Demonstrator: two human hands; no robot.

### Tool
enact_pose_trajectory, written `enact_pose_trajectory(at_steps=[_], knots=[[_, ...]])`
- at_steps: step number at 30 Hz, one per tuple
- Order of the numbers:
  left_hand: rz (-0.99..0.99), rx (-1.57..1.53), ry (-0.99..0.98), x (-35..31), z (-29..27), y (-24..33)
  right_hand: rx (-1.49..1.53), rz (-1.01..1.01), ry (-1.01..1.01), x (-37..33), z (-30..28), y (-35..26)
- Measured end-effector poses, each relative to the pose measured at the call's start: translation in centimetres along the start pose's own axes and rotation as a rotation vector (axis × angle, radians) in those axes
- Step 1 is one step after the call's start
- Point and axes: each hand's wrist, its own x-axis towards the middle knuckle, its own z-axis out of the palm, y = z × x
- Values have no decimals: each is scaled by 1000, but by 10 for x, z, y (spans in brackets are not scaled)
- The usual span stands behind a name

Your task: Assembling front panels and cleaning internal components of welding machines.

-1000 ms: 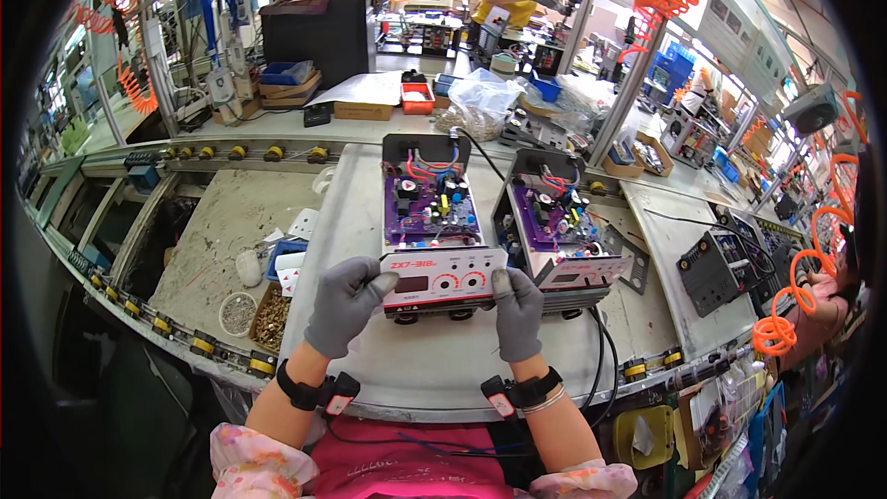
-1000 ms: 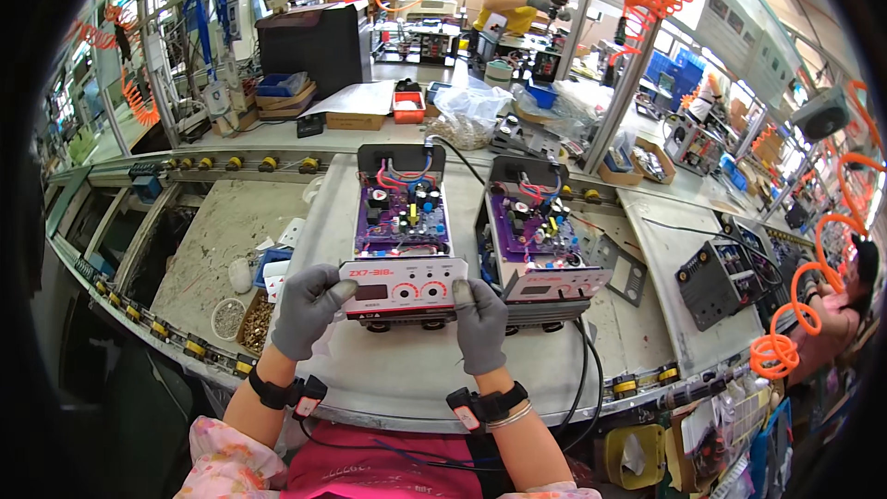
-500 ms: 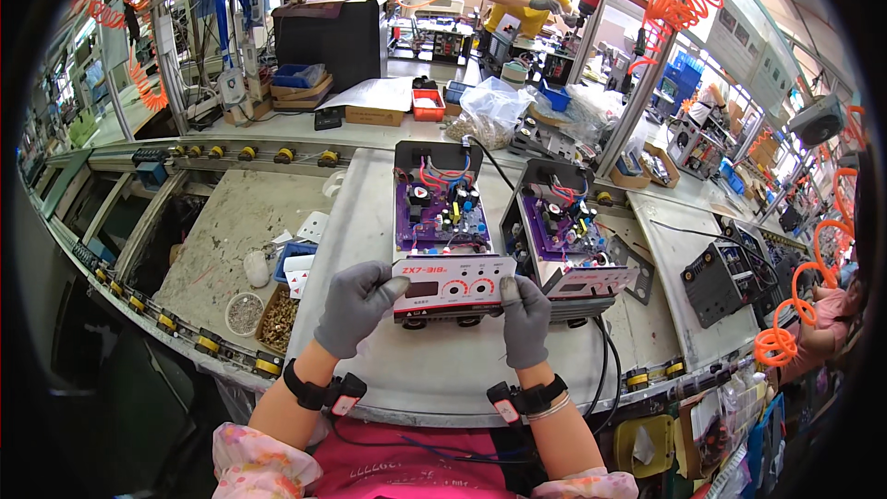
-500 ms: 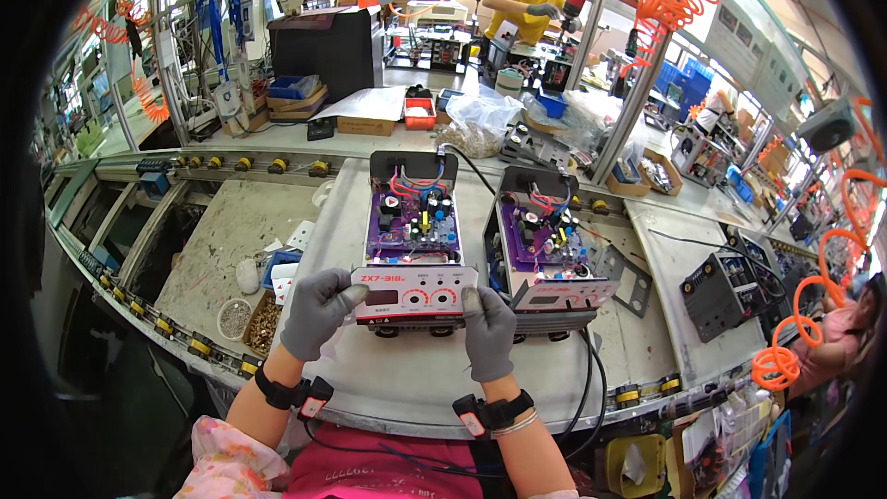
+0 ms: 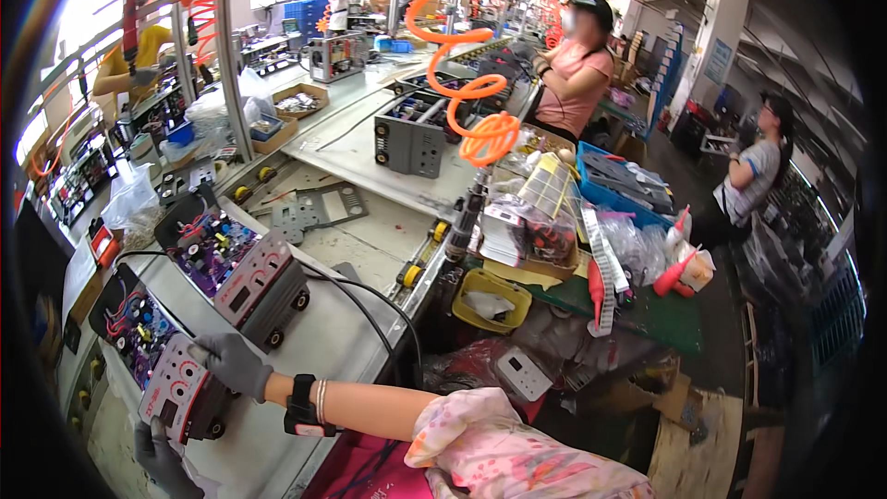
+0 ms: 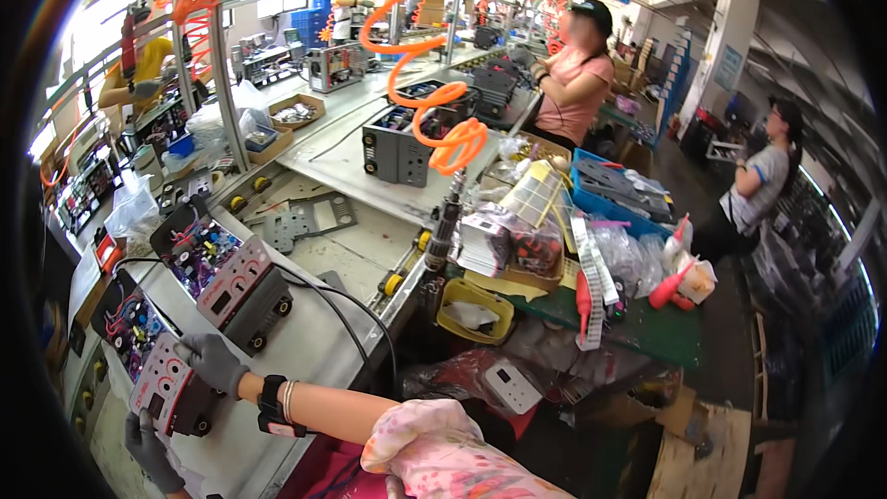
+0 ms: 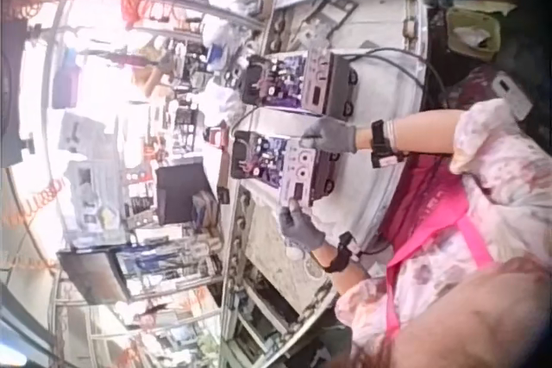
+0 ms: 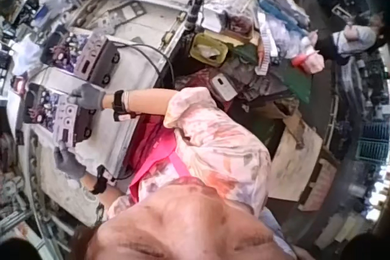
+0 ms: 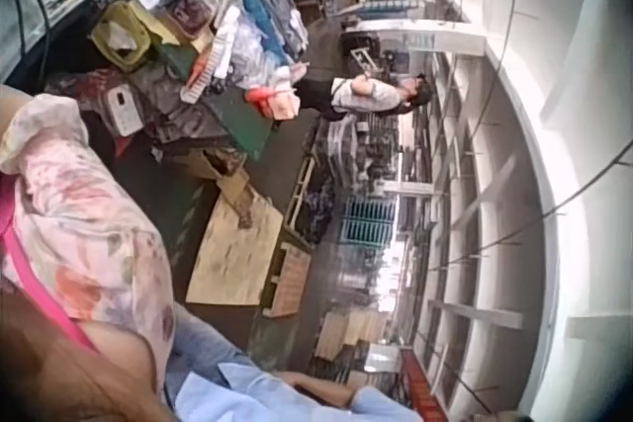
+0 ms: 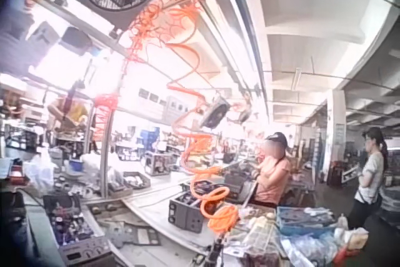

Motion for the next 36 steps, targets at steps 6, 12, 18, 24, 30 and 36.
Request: enact_pose_trajectory(at_steps=[6,12,18,24,30,36], knots=[[-47,-4,20,3,0,-11,-162,-36,40,5,0,-9],[-161,163,135,-13,11,33,-160,-4,52,9,-1,-14],[-30,296,102,-16,10,52,-263,-26,93,8,0,-17],[-50,196,-33,7,10,31,-397,-47,66,10,-4,-24],[-41,668,121,-10,8,54,-345,79,-46,11,-10,-31],[-38,414,13,14,11,31,-679,8,-53,14,-14,-51]])
